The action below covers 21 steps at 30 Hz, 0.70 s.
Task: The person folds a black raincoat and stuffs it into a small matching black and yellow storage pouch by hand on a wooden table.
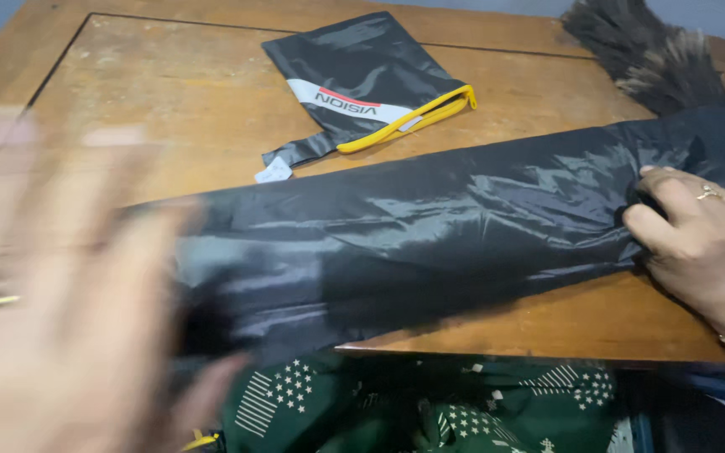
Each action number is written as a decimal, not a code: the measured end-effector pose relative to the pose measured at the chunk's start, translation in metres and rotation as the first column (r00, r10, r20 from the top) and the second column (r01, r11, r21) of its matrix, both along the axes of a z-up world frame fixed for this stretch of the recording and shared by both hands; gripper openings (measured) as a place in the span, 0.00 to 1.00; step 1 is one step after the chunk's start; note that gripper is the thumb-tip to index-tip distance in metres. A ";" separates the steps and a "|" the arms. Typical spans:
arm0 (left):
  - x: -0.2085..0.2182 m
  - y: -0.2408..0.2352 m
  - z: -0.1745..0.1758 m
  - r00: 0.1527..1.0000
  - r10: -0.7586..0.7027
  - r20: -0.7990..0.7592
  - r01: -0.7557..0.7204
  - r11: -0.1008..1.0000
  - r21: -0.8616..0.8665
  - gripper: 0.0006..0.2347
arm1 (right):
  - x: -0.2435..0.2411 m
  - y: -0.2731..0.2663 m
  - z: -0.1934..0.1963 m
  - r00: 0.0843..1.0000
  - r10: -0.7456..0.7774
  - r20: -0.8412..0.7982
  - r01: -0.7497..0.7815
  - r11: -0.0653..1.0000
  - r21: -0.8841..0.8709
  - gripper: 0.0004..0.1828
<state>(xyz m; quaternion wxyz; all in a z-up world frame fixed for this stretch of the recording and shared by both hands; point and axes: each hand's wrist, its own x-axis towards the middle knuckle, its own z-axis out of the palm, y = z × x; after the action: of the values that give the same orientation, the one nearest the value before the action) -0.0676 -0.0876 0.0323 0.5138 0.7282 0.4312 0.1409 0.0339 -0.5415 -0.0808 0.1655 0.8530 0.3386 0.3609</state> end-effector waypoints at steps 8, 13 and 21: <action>0.011 -0.053 -0.065 0.656 -0.687 -0.314 0.182 -0.260 0.948 0.36 | 0.001 -0.012 -0.006 0.996 -0.045 0.076 0.049 0.997 -0.055 0.12; 0.008 -0.054 -0.081 0.621 -0.743 -0.250 0.132 -0.215 0.968 0.18 | -0.001 -0.021 0.000 0.931 -0.339 -0.136 0.334 0.941 -0.060 0.32; 0.011 -0.053 -0.099 0.580 -0.788 -0.205 0.030 -0.231 0.973 0.08 | -0.056 0.060 0.054 0.965 -0.158 -0.208 0.180 0.980 0.089 0.67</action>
<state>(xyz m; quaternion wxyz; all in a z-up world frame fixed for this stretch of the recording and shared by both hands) -0.0563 -0.1402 -0.0665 -0.0490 0.8814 -0.2656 0.3876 -0.0223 -0.4818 -0.0272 0.1146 0.9184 0.2597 0.2755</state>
